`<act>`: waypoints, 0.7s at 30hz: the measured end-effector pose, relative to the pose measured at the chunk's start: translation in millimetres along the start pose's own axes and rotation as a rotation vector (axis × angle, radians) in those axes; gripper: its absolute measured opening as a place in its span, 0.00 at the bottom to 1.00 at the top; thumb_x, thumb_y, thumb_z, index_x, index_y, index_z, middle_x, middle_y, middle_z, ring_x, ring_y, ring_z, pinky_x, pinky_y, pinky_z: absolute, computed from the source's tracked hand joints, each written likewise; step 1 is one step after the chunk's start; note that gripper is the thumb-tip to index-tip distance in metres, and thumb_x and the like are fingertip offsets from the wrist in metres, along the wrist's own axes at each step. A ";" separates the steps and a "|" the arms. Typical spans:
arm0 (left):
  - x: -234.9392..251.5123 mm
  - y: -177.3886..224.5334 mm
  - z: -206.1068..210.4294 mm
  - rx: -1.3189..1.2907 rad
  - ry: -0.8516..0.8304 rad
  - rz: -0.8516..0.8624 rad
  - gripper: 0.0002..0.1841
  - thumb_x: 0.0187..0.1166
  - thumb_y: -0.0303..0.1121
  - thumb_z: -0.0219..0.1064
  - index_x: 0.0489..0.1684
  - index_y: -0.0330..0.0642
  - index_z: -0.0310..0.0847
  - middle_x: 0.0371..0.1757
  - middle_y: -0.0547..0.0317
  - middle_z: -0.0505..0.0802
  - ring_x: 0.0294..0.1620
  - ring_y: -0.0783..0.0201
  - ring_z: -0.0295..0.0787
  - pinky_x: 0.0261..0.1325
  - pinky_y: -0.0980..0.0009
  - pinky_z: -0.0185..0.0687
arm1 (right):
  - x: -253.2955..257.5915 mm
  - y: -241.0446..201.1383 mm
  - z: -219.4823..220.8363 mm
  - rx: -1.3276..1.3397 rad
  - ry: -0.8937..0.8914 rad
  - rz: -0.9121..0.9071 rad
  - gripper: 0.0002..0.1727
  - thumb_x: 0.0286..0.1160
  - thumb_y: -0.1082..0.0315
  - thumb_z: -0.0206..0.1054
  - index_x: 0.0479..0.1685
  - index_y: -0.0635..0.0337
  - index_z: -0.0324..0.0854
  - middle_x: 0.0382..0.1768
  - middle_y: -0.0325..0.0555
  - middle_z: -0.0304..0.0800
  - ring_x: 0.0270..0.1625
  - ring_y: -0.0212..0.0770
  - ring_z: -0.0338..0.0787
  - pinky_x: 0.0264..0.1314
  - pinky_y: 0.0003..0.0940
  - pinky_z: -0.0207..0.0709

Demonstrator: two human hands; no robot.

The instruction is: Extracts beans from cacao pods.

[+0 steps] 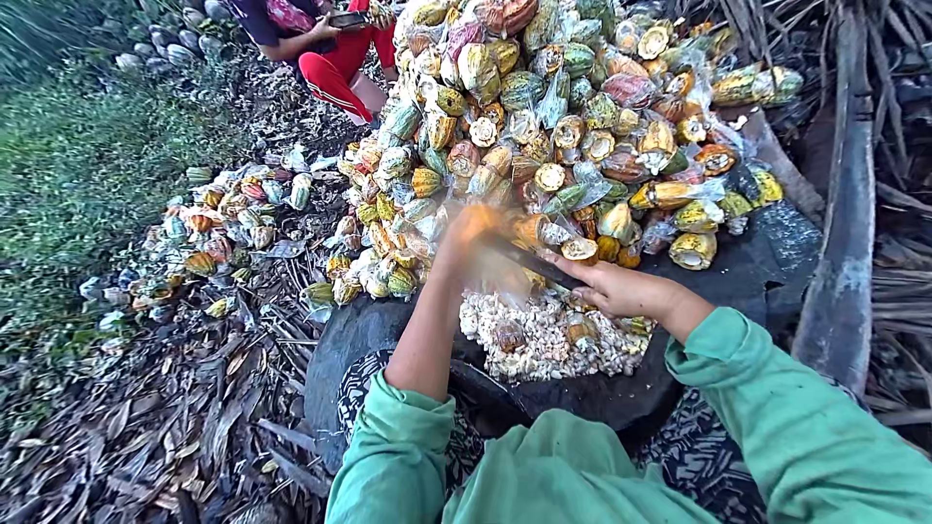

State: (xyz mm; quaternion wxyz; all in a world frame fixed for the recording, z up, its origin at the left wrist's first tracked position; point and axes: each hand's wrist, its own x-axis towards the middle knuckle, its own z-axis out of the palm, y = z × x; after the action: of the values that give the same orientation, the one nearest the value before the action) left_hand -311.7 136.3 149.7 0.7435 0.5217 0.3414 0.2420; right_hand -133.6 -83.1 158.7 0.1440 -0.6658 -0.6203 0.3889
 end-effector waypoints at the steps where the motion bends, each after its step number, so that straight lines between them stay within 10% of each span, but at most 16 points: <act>1: -3.1 7.8 -0.1 -0.020 -0.033 -0.030 0.21 0.91 0.49 0.39 0.60 0.49 0.75 0.45 0.58 0.90 0.46 0.63 0.89 0.49 0.58 0.88 | -1.4 4.6 -0.4 -0.013 0.016 -0.047 0.37 0.93 0.65 0.51 0.98 0.41 0.40 0.35 0.59 0.85 0.23 0.45 0.80 0.33 0.43 0.79; 8: -2.0 26.4 -16.1 -0.206 -0.067 -0.217 0.27 0.89 0.57 0.36 0.49 0.52 0.81 0.40 0.56 0.93 0.42 0.59 0.92 0.43 0.56 0.90 | -27.8 19.8 -12.7 -0.169 0.171 -0.316 0.34 0.85 0.71 0.59 0.92 0.42 0.62 0.53 0.58 0.93 0.50 0.56 0.93 0.58 0.57 0.83; 15: 5.9 31.9 -55.4 -0.215 0.123 -0.223 0.32 0.81 0.67 0.41 0.64 0.54 0.75 0.51 0.50 0.90 0.48 0.49 0.89 0.44 0.45 0.86 | -30.8 6.9 0.5 -0.355 0.003 0.000 0.36 0.88 0.74 0.53 0.95 0.37 0.55 0.54 0.69 0.90 0.55 0.71 0.90 0.62 0.69 0.78; 21: -3.2 31.1 -50.1 0.042 0.199 0.047 0.29 0.88 0.59 0.44 0.77 0.51 0.69 0.62 0.52 0.88 0.60 0.56 0.87 0.59 0.50 0.84 | -27.5 4.2 0.6 -0.286 0.183 -0.172 0.32 0.89 0.70 0.55 0.92 0.40 0.62 0.54 0.63 0.92 0.52 0.65 0.93 0.58 0.65 0.82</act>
State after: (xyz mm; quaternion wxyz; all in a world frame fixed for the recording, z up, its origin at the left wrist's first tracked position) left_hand -352.0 175.1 168.6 0.6889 0.5184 0.4061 0.3029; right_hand -129.1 -109.9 164.7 0.1366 -0.6566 -0.7082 0.2208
